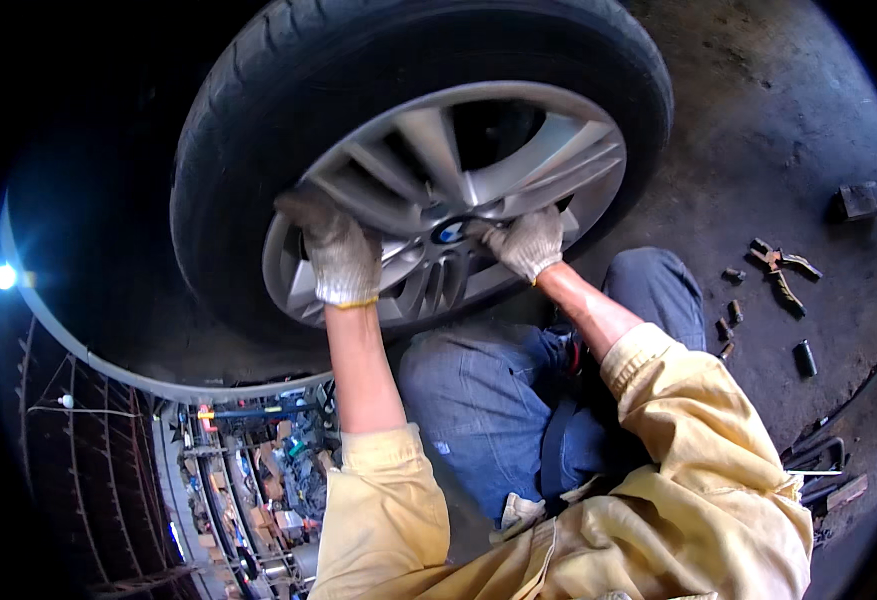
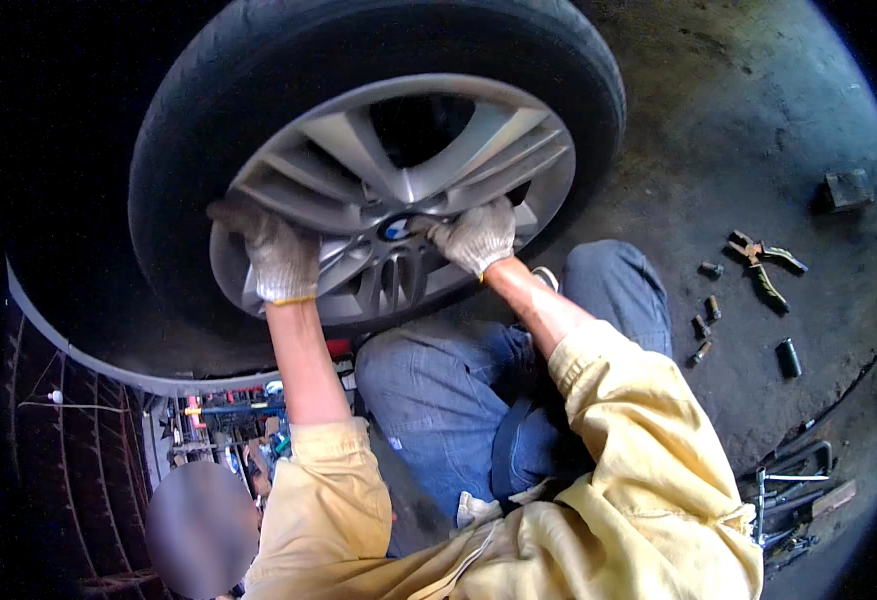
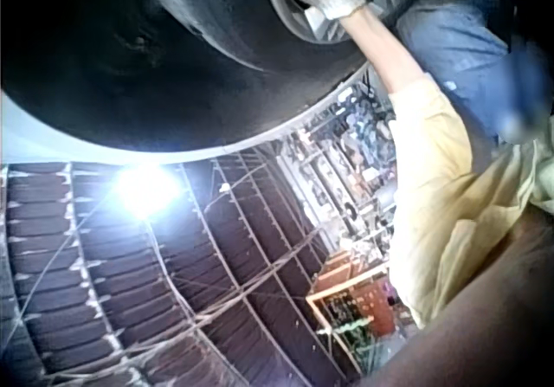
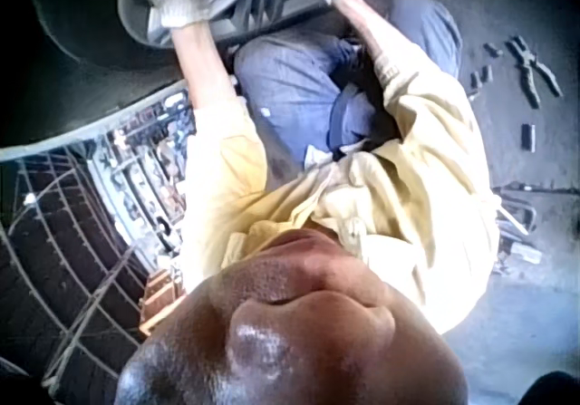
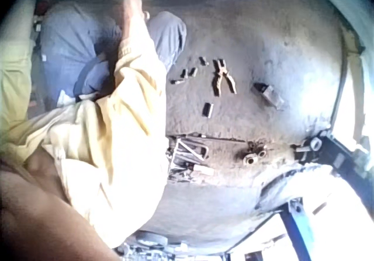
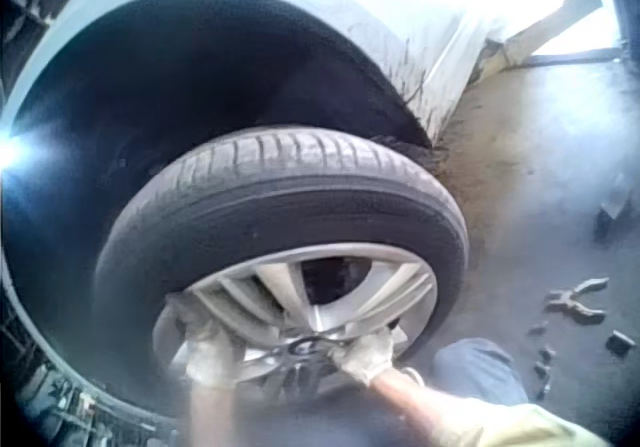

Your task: The person lifts a car tire and mounts it onto the wheel hub of a vehicle raised on a lift. They then insert lug nuts by hand into the wheel studs and tighten them sequentially using a lug wrench.

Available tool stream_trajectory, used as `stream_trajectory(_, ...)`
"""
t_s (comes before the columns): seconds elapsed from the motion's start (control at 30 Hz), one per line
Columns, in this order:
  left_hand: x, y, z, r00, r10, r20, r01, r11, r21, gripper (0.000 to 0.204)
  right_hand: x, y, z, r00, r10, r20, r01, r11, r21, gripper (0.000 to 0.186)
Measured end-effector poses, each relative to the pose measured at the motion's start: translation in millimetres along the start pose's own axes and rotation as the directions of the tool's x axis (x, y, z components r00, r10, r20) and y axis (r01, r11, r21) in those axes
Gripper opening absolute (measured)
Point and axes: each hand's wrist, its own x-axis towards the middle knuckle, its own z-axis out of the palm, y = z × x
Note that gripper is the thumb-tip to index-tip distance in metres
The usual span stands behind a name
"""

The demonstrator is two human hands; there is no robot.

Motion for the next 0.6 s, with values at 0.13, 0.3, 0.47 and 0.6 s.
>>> stream_trajectory(0.13,-9,16,14,0.997,0.026,-0.076,-0.017,0.993,0.120,0.115,-4,-14,-1,0.993,0.105,0.045,-0.102,0.992,-0.070,0.059)
stream_trajectory(0.3,-5,27,22,0.997,0.063,-0.041,-0.059,0.995,0.082,0.116,1,-30,-13,0.987,0.157,0.021,-0.154,0.984,-0.090,0.063)
stream_trajectory(0.47,-14,41,27,0.993,0.071,-0.089,-0.057,0.987,0.147,0.115,7,-36,-14,0.986,0.165,0.013,-0.161,0.973,-0.164,0.070)
stream_trajectory(0.6,-12,46,38,0.994,0.099,-0.040,-0.087,0.969,0.233,0.120,7,-39,-15,0.984,0.178,0.017,-0.177,0.983,-0.036,0.069)
